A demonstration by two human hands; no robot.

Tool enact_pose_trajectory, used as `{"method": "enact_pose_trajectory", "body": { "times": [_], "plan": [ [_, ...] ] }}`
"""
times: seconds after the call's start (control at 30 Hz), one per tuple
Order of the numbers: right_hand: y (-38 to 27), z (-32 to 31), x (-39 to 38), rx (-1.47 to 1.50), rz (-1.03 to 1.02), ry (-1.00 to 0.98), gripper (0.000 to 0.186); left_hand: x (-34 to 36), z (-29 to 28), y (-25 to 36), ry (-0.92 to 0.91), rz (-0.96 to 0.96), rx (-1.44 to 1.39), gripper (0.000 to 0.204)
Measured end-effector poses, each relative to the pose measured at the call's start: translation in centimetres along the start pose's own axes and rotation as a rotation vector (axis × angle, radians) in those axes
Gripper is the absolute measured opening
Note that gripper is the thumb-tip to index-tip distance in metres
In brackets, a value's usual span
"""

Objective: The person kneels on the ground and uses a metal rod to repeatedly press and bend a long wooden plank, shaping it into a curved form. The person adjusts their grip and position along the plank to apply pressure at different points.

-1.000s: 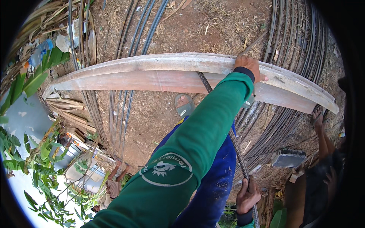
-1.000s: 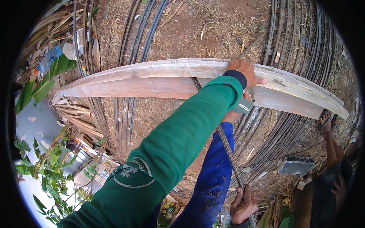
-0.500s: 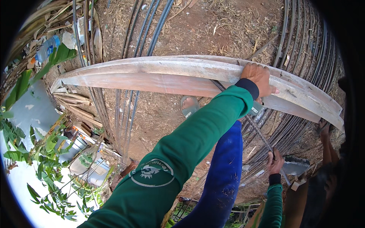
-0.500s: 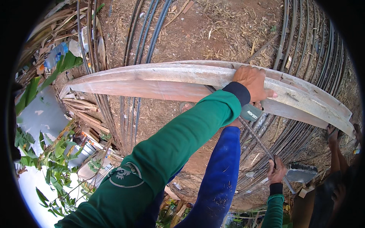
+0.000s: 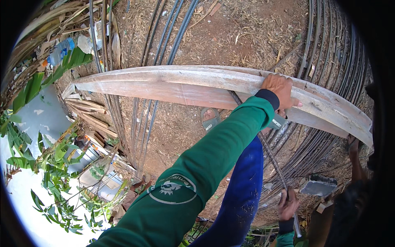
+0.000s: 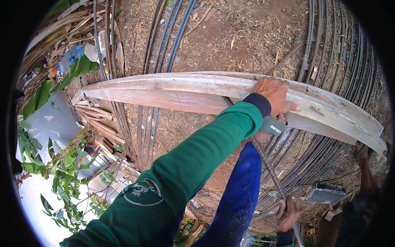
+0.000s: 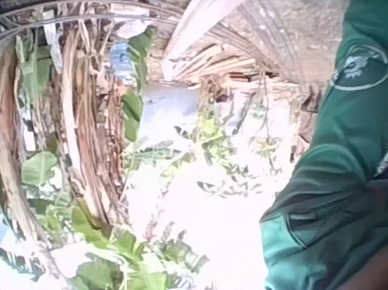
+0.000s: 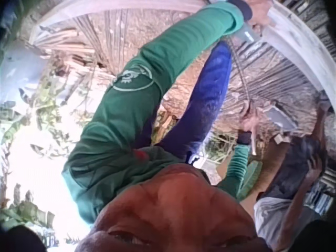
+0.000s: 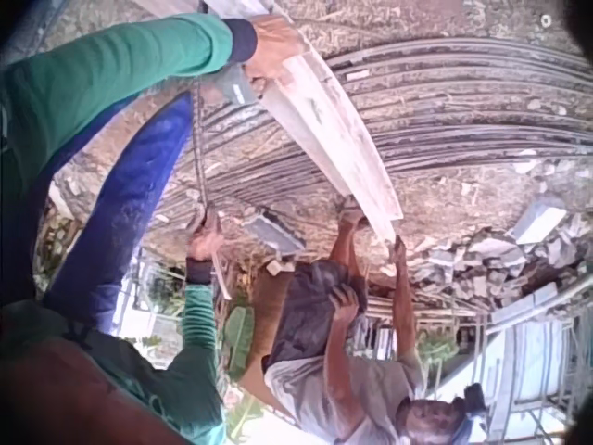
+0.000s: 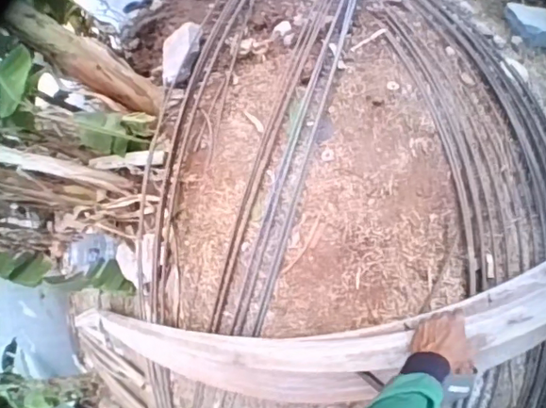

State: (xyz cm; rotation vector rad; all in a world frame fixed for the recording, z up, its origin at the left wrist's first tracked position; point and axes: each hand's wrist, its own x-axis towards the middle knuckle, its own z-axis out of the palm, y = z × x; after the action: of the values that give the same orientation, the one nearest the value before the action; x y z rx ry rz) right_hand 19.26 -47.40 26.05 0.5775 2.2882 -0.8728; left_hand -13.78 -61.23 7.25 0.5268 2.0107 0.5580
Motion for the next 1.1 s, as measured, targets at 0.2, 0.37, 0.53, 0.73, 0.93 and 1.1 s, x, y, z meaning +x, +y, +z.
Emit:
{"method": "enact_pose_trajectory", "body": {
  "times": [0.2, 0.37, 0.53, 0.73, 0.93, 1.1],
  "plan": [
    [-10.9, -4.1, -5.9, -0.030, 0.321, -0.047, 0.030, -5.8, 2.2, 2.0, 0.716, 0.078, -0.122, 0.062],
    [-14.9, -2.3, -6.2, 0.023, 0.358, 0.009, 0.030, -17.7, 7.1, -0.4, 0.855, -0.718, -0.602, 0.093],
    [-16.8, 1.7, -7.8, 0.065, 0.307, 0.050, 0.032, -19.3, 9.1, -3.6, 0.497, -0.854, -1.720, 0.058],
    [-14.1, 3.0, -8.9, 0.091, 0.266, 0.108, 0.034, -18.5, 9.6, -2.7, 0.489, -0.932, -1.649, 0.050],
    [-12.3, 2.1, -8.3, 0.083, 0.284, 0.000, 0.037, -17.5, 9.3, -3.9, 0.219, -1.027, -1.477, 0.054],
    [-11.7, 1.1, -6.7, 0.086, 0.239, -0.008, 0.038, -15.9, 9.5, -5.2, 0.143, -1.086, -1.569, 0.048]
  ]
}}
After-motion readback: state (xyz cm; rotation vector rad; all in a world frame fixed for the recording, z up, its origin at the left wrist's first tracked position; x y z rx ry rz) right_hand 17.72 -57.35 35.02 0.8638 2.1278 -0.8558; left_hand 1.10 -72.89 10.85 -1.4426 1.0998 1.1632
